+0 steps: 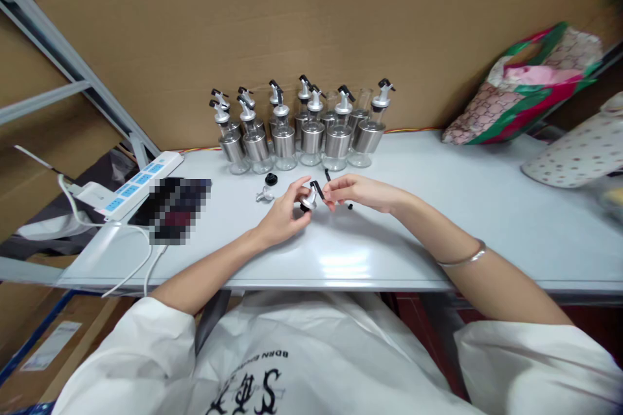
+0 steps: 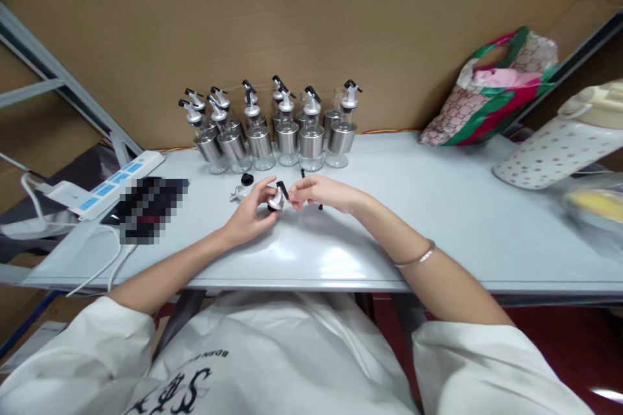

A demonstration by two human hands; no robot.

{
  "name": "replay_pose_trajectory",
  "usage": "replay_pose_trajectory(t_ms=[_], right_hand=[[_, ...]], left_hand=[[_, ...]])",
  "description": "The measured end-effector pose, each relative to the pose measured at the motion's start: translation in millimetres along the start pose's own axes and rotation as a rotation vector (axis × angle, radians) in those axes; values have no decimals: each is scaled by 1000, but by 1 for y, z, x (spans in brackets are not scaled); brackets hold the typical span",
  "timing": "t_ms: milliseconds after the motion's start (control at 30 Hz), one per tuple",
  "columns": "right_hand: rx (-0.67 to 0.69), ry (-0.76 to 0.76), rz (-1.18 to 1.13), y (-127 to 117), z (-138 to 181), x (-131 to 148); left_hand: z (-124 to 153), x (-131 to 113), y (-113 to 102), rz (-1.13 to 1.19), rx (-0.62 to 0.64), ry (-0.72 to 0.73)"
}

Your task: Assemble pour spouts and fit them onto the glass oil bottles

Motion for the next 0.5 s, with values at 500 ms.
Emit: replay_pose_trajectory(t_ms=[500], right_hand=[[27, -5, -13, 2, -2, -2]], left_hand=[[0, 2, 1, -43, 15, -17]])
Point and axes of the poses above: each hand's wrist, its own z-axis away from the middle knuckle, its own y-axis out of the palm, x = y × z, the point moved 1 cm from there along -z, towards the middle knuckle, and after that the axes turned 14 degrees about -z, right-handed, at the moved point
